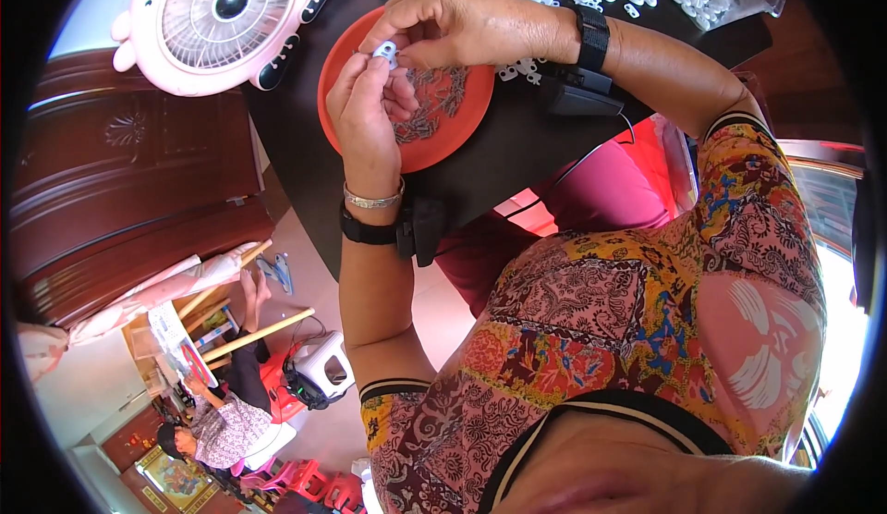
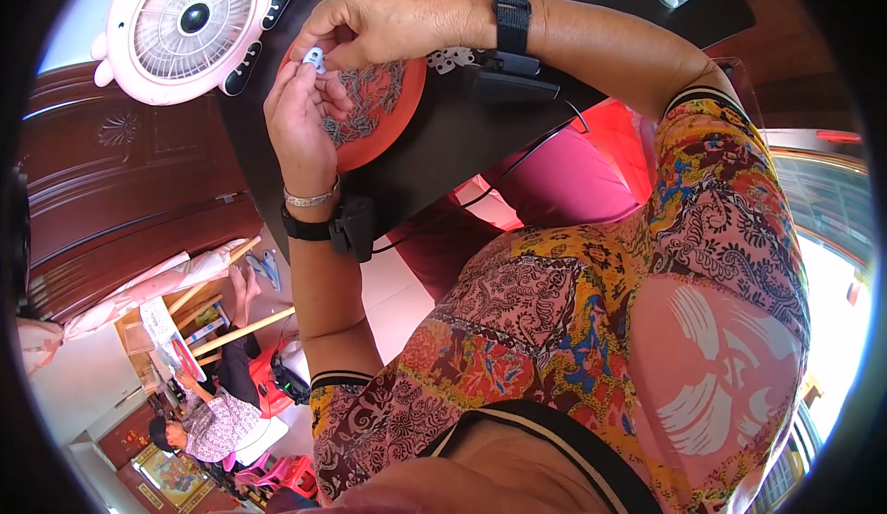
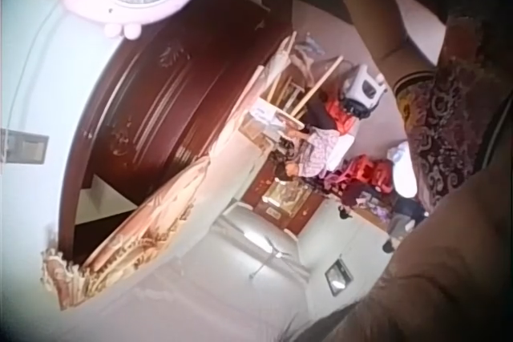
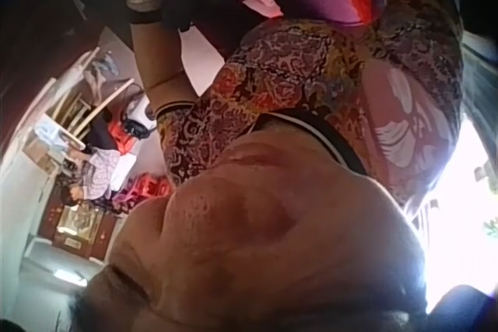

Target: Assembling small white plastic components by inserting metal rings.

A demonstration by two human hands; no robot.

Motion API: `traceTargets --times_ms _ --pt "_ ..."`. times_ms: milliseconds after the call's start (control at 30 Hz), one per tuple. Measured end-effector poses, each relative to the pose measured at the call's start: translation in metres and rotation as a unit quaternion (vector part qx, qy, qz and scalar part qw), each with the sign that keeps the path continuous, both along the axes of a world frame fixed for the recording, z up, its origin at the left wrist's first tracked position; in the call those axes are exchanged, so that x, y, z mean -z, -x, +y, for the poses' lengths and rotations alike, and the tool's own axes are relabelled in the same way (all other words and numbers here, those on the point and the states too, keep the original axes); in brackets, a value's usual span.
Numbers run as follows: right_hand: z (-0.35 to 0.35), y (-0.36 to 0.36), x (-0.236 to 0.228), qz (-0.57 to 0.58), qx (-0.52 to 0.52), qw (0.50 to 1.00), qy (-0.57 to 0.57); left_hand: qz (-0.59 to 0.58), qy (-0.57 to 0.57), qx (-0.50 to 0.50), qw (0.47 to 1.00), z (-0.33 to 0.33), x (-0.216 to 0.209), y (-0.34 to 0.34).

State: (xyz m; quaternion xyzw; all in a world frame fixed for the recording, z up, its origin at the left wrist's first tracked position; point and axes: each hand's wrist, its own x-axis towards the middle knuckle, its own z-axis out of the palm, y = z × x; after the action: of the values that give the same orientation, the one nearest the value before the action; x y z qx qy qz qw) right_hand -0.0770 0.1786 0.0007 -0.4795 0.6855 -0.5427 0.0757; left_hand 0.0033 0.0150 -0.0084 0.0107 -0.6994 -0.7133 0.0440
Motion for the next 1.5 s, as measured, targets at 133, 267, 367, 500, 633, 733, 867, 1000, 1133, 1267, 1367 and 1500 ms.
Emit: traceTargets --times_ms 133,267,367,500,633,733,867,1000,1133,1267,1367,1500 --pt "0.002 0.001 -0.005 -0.040 -0.022 0.999 -0.004 0.004 0.028 0.012 1.000 -0.001 0.000 0.000" --pt "0.001 0.002 -0.003 -0.063 -0.015 0.998 0.011 0.012 0.020 0.008 1.000 0.000 0.000 0.000" --pt "-0.001 0.001 0.002 -0.078 -0.013 0.997 0.003 0.024 -0.018 0.002 1.000 0.000 0.001 0.000" --pt "-0.004 0.001 0.004 -0.062 0.001 0.998 0.008 0.025 -0.003 -0.001 1.000 0.001 0.000 0.000" --pt "-0.004 -0.002 -0.001 -0.142 -0.025 0.989 0.039 0.042 0.016 -0.015 0.999 0.001 -0.001 -0.001" --pt "-0.002 0.000 -0.002 -0.157 -0.039 0.987 0.017 0.050 0.024 -0.014 0.998 -0.001 0.000 -0.001" --pt "-0.004 0.002 0.003 -0.162 -0.042 0.986 0.028 0.052 0.026 -0.012 0.998 -0.003 0.001 0.000" --pt "-0.002 0.002 0.001 -0.157 -0.049 0.986 0.012 0.052 0.037 -0.006 0.998 -0.003 0.000 0.000" --pt "-0.003 -0.001 -0.002 -0.156 -0.025 0.987 0.009 0.053 0.041 -0.010 0.998 -0.003 -0.001 0.000" --pt "-0.004 -0.002 -0.002 -0.168 -0.028 0.985 0.010 0.053 0.037 -0.012 0.998 -0.003 -0.002 0.000" --pt "-0.004 -0.005 -0.003 -0.189 -0.014 0.982 0.008 0.058 0.034 -0.024 0.997 0.000 -0.002 -0.001" --pt "-0.004 -0.006 -0.001 -0.185 -0.025 0.982 0.010 0.048 0.007 -0.040 0.998 0.003 -0.005 -0.002"
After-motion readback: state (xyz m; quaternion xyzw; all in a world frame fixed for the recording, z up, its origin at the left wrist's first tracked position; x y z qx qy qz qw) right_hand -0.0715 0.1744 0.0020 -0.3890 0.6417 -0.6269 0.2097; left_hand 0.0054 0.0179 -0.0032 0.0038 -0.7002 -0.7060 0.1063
